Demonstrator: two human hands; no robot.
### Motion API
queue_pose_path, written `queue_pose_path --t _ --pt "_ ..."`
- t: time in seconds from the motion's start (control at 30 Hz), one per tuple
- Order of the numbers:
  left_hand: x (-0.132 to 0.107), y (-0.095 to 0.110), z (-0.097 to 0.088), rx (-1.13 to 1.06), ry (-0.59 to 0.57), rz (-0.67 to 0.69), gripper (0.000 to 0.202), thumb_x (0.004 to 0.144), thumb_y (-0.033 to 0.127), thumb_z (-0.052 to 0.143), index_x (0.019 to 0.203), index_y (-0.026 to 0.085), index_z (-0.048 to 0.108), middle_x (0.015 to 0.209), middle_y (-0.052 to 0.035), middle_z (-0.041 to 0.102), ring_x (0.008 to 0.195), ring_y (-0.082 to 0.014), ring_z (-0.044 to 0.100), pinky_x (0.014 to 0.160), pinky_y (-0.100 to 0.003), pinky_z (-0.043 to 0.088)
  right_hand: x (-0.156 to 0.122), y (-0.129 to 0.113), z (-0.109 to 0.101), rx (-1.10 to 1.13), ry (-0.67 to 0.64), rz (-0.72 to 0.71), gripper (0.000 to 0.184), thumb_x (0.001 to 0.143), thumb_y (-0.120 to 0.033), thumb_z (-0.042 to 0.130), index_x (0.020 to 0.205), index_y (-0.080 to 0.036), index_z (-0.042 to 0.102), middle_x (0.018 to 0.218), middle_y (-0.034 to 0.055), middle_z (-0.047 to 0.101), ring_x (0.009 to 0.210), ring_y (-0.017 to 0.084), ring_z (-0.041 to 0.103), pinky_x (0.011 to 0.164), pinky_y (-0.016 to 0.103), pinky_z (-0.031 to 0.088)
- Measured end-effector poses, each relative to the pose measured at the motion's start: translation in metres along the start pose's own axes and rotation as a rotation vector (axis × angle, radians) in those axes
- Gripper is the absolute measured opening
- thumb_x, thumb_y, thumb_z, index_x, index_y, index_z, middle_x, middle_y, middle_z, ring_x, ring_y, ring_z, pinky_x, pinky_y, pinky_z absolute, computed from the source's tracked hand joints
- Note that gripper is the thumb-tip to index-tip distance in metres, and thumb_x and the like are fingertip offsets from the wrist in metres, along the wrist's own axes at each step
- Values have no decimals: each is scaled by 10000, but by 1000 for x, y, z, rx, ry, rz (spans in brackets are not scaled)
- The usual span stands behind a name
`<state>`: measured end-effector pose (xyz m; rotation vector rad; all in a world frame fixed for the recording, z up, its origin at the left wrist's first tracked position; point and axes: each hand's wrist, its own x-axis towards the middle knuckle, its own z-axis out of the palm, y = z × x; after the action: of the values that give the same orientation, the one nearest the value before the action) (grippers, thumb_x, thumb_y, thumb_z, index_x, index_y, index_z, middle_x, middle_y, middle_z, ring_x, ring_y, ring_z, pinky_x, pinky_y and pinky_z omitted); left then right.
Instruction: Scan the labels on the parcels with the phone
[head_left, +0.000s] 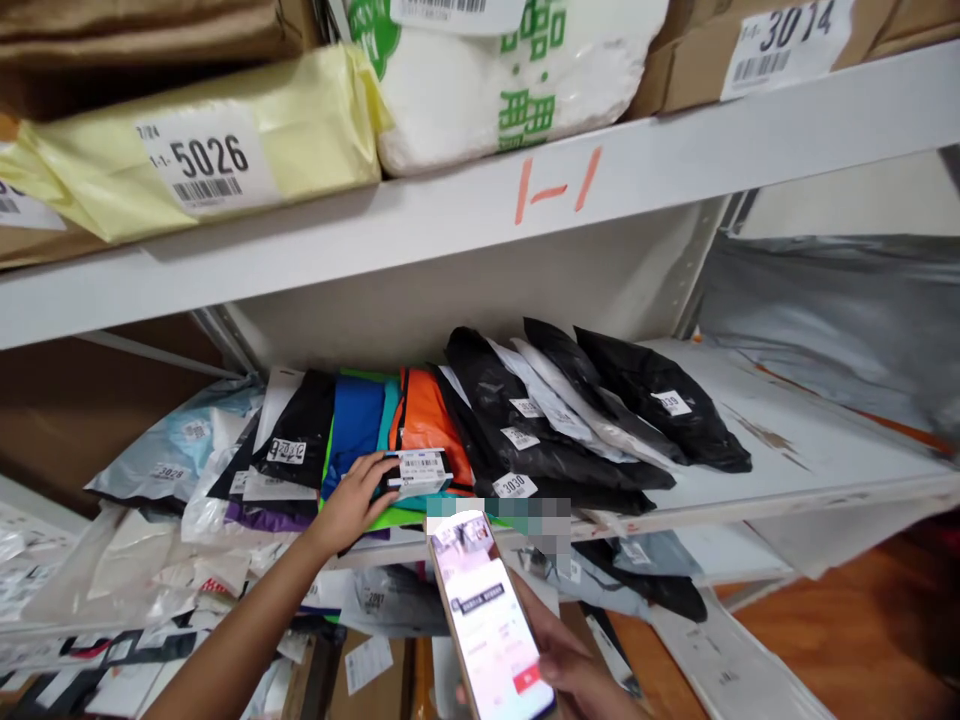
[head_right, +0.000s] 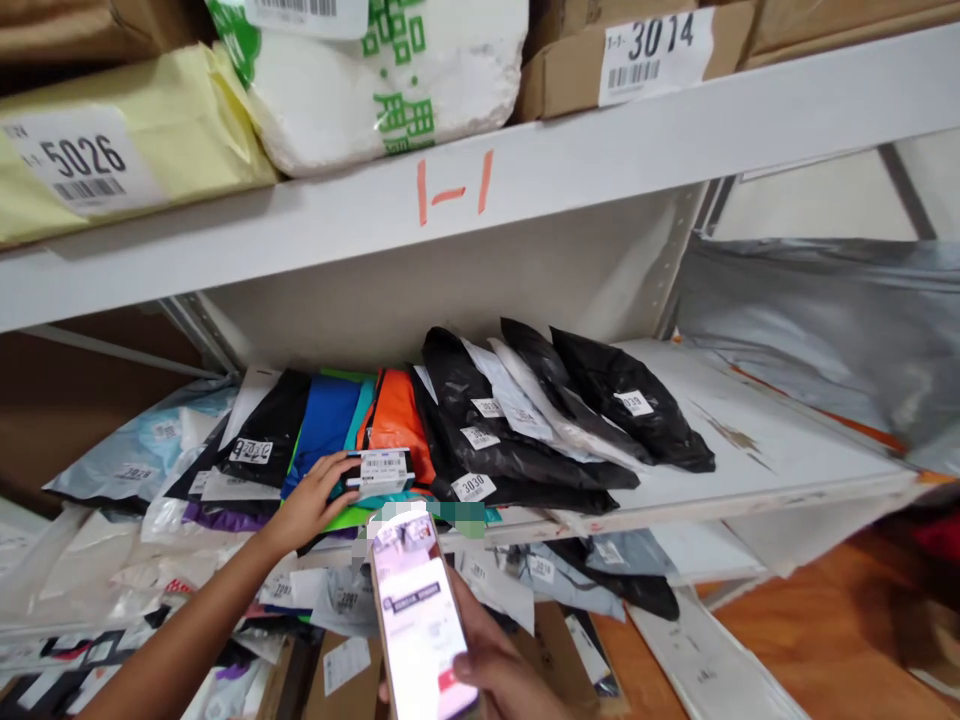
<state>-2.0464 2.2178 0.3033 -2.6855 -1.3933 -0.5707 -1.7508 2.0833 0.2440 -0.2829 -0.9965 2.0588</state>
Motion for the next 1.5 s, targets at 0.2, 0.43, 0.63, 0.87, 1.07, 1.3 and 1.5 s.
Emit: queue_pose_path --t 0.2,0.43,0.63,0.87,1.07,1.3,1.5 --pt "-2 0 3 -36 -3 -30 419 973 367 482 1363 215 496 1378 -137 511 1300 -279 468 1100 -496 414 17 13 4 -134 93 -17 1334 671 -338 870 1524 -331 -155 1045 98 732 785 253 731 476 262 557" --pt "-3 2 -2 -74 -29 -29 439 972 345 478 1392 217 468 1416 -136 483 1334 -270 440 1125 -481 391 22 17 6 -135 97 -50 1265 613 -334 907 1530 -338 35 1130 119 699 803 257 712 466 262 558" --pt "-5 4 -6 -89 -81 -36 516 974 314 450 1472 194 391 1458 -156 453 1372 -271 402 1150 -486 364 26 12 15 -154 33 -39 1168 646 -333 879 1506 -317 89 1032 96 720 756 237 712 475 248 549" --pt "-4 6 -8 -119 -95 -44 551 955 312 467 1489 207 386 1477 -151 442 1371 -285 402 1146 -514 363 29 2 23 -141 15 -47 1096 633 -312 880 1470 -312 172 962 52 716 661 183 682 469 233 539" --pt "-5 6 -7 -122 -100 -46 550 960 338 462 1482 182 391 1456 -171 458 1370 -294 399 1145 -524 357 30 0 25 -162 -24 -61 1074 656 -328 858 1467 -292 155 975 72 725 652 169 671 462 215 528" --pt "-6 4 -6 -122 -96 -50 557 960 345 473 1493 211 379 1458 -155 462 1374 -287 395 1147 -521 355 31 -3 26 -143 -23 -48 1095 655 -341 856 1477 -294 134 976 78 729 661 183 680 463 225 524" --pt "-5 4 -6 -131 -116 -48 551 969 347 458 1489 189 366 1458 -159 450 1377 -278 382 1155 -506 347 32 3 21 -135 -25 -51 1122 667 -327 859 1487 -295 92 989 81 734 700 204 703 470 226 534"
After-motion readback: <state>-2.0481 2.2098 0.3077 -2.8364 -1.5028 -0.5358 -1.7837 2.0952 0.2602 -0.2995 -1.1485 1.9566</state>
